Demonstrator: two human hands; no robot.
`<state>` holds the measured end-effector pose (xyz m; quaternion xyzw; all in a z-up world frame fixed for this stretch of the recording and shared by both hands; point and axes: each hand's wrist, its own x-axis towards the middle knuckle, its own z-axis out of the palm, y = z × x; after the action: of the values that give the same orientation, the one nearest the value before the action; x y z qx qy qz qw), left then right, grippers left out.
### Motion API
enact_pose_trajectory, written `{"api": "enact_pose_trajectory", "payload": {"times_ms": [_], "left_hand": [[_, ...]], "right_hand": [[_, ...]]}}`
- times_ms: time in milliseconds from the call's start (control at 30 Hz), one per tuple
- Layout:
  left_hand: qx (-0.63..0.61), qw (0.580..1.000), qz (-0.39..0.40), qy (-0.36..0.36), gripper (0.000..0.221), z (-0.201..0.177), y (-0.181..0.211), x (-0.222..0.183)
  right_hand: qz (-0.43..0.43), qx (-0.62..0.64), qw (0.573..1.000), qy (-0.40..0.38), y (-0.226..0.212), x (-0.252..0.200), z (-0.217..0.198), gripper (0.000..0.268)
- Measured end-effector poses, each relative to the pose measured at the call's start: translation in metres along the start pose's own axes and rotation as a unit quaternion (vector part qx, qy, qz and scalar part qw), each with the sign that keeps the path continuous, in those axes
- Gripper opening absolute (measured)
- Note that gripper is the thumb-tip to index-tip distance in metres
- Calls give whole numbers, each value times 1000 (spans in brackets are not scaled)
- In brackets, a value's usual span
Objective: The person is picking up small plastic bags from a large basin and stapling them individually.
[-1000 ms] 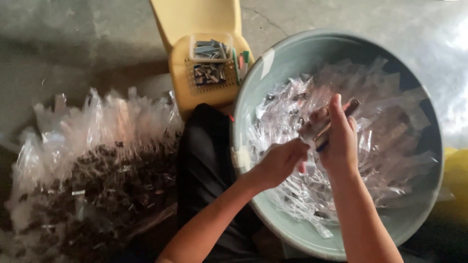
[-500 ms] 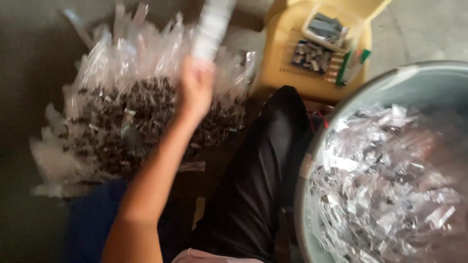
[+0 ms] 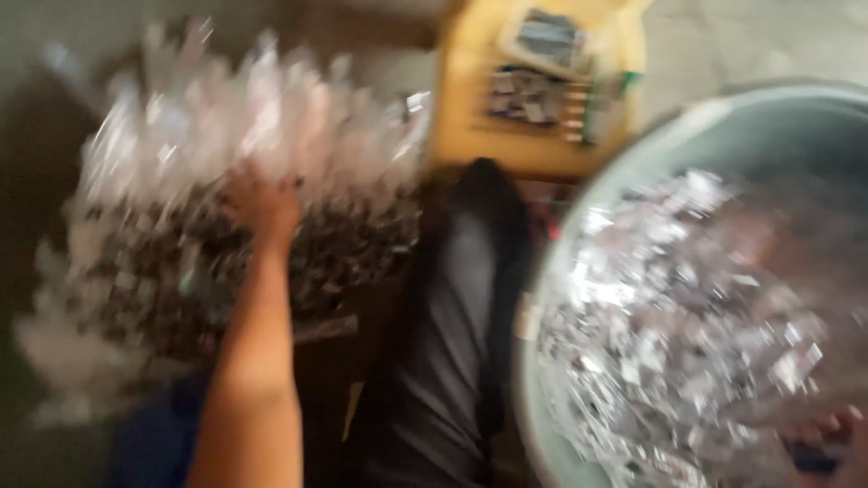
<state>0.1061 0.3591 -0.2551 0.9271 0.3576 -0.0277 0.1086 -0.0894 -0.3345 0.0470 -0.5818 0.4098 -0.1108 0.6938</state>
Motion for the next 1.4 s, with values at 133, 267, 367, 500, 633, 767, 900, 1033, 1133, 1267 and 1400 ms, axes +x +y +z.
{"api": "enact_pose_trajectory", "payload": {"times_ms": [133, 267, 367, 500, 633, 767, 900, 1033, 1133, 1267, 1400], "left_hand": [[-80, 976, 185, 86, 90, -22, 54, 14], [-373, 773, 512, -38, 69, -133, 219, -99], [-407, 647, 623, -166, 32, -167, 318, -205], [-404, 595, 591, -365, 55, -88, 396, -321], [-346, 621, 591, -383, 60, -7, 465, -386], [-361, 724, 466, -359, 55, 85, 512, -391], [-321, 804, 426, -264, 49, 153, 524, -363], [-227, 832, 444, -244, 64, 155, 524, -370], [-175, 839, 431, -281, 78, 156, 520, -385], [-239, 815, 439, -292, 12, 116, 514, -395], [-482, 697, 389, -361, 11, 48, 516, -392]], "right_hand": [[-14, 36, 988, 153, 47, 11, -25, 18], [-59, 65, 975, 206, 79, 16, -78, 15], [-74, 63, 972, 214, 80, 10, -90, 17], [-119, -12, 976, 180, 88, 23, -97, 21], [-140, -83, 973, 164, 85, 69, -93, 20], [-131, -122, 968, 177, 94, 152, -90, 20], [-181, -100, 964, 166, 80, 187, -62, 38], [-190, -21, 960, 206, 75, 210, -34, 22], [-162, 86, 962, 203, 89, 236, -34, 17], [-175, 127, 960, 176, 74, 222, -37, 18], [-228, 95, 960, 131, 25, 153, -33, 22]]}}
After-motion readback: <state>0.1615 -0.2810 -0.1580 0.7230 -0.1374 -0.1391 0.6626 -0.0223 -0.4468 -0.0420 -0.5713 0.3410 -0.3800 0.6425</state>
